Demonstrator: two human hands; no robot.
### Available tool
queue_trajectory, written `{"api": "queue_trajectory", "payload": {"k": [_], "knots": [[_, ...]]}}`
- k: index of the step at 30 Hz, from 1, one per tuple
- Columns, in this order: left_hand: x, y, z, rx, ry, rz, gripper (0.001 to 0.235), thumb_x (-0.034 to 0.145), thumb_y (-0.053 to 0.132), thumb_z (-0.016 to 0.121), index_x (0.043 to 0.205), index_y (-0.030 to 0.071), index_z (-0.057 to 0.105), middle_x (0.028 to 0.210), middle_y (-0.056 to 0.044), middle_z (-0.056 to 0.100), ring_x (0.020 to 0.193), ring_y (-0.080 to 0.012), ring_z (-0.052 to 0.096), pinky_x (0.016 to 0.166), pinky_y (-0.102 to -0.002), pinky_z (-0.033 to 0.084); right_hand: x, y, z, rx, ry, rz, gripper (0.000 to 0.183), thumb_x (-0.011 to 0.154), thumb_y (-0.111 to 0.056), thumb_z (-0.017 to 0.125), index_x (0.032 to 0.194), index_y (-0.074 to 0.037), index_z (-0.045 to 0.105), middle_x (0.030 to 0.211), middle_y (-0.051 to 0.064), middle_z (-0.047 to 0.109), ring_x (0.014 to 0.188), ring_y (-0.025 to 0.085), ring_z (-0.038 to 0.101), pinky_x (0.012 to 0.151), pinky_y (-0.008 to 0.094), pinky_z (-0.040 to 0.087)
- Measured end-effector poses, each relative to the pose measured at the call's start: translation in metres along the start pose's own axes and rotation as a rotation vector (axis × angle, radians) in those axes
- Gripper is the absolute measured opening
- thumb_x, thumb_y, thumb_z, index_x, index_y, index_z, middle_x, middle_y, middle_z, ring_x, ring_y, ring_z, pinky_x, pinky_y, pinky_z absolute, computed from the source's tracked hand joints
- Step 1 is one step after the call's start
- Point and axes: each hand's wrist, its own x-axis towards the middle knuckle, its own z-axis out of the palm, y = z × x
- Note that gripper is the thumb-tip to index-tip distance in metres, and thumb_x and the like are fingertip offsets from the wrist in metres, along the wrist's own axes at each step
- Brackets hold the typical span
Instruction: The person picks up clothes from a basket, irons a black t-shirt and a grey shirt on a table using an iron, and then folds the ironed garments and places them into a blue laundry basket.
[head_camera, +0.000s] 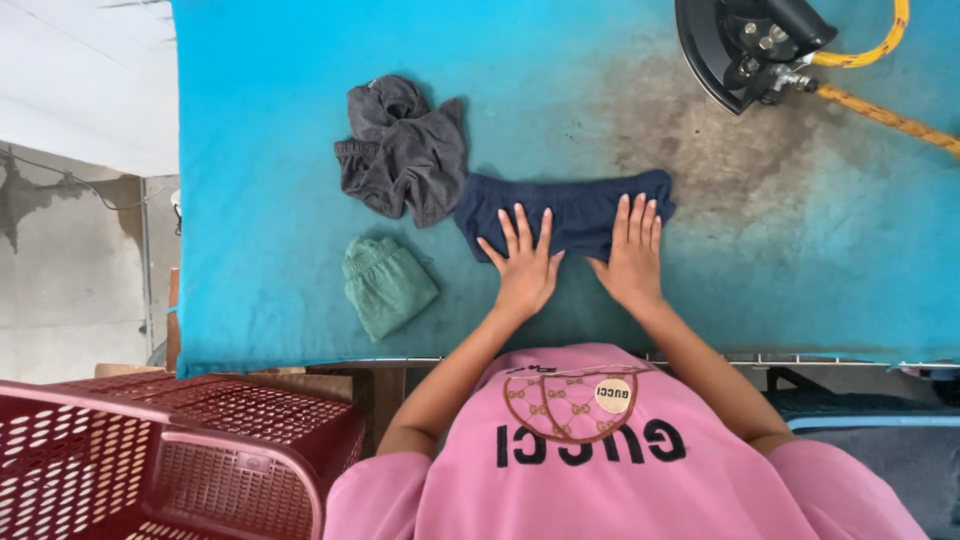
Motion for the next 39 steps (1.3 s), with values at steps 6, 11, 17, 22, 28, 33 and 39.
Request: {"api": "queue_trajectory", "payload": {"k": [6,11,17,22,28,33,39], "knots": [[-0.012,0.015,-0.031,-1.027,0.164,0.042,0.079,0.096,0.036,0.041,0.148,0.013,-0.013,0.146,-0.029,-0.026,0.133,-0.048,-0.025,0.104,-0.066,-0.009,0.013,-0.045,0.055,2.148,-0.334,0.754,0.054,0.087,-0.052,0.05,0.127,-0.016,0.056,0.122,0.012,0.06,0.111,0.027,0.059,0.096,0.041,0.045],[-0.041,-0.049,-0.074,-1.558,0.645,-0.639,0.068,0.085,0.041,0.064,0.133,0.007,0.031,0.122,-0.025,0.037,0.104,-0.0357,0.044,0.079,-0.046,0.043,-0.01,-0.113,0.024,2.194,-0.775,0.657,0.03,0.082,-0.017,0.057,0.11,-0.006,0.062,0.104,0.022,0.065,0.096,0.033,0.066,0.085,0.044,0.054],[-0.096,-0.217,-0.053,-0.939,0.707,-0.63,0.045,0.081,0.033,0.074,0.116,0.014,0.052,0.091,-0.014,0.062,0.075,-0.0237,0.062,0.058,-0.033,0.053,0.003,-0.122,-0.019,1.58,-0.724,0.163,0.036,0.084,-0.01,0.062,0.119,-0.003,0.058,0.106,0.016,0.066,0.093,0.021,0.065,0.082,0.029,0.052],[-0.093,-0.192,-0.12,-0.433,0.272,-0.801,0.083,0.071,0.062,0.074,0.132,0.015,0.041,0.105,-0.028,0.061,0.099,-0.0424,0.061,0.081,-0.054,0.049,0.006,-0.078,-0.007,1.484,-0.545,0.38,0.027,0.086,-0.016,0.061,0.11,-0.005,0.062,0.098,0.009,0.068,0.084,0.013,0.066,0.073,0.021,0.052],[0.018,-0.186,-0.169,-0.069,0.448,-0.256,0.044,0.093,0.021,0.059,0.134,0.026,0.043,0.129,-0.002,0.049,0.121,-0.0279,0.041,0.093,-0.065,0.033,0.002,-0.046,-0.008,1.483,-0.406,0.507,0.024,0.088,-0.014,0.06,0.11,-0.007,0.062,0.097,0.009,0.067,0.082,0.013,0.066,0.071,0.021,0.051],[0.117,-0.305,-0.111,0.208,0.253,-0.075,0.037,0.068,0.02,0.076,0.098,0.025,0.056,0.097,0.006,0.062,0.109,-0.0167,0.054,0.104,-0.069,-0.002,0.003,-0.038,-0.025,1.482,-0.353,0.457,0.022,0.088,-0.012,0.059,0.108,-0.004,0.062,0.093,0.009,0.067,0.08,0.014,0.065,0.07,0.021,0.051],[0.05,-0.102,-0.269,-0.613,0.18,0.443,0.017,0.09,0.016,0.07,0.085,0.009,0.055,0.078,0.001,0.052,0.076,-0.0086,0.048,0.065,-0.024,0.04,0.049,-0.078,-0.133,1.072,-0.192,-0.113,0.02,0.09,-0.018,0.058,0.11,-0.015,0.057,0.114,-0.004,0.06,0.092,0.003,0.051,0.073,0.017,0.037]]}}
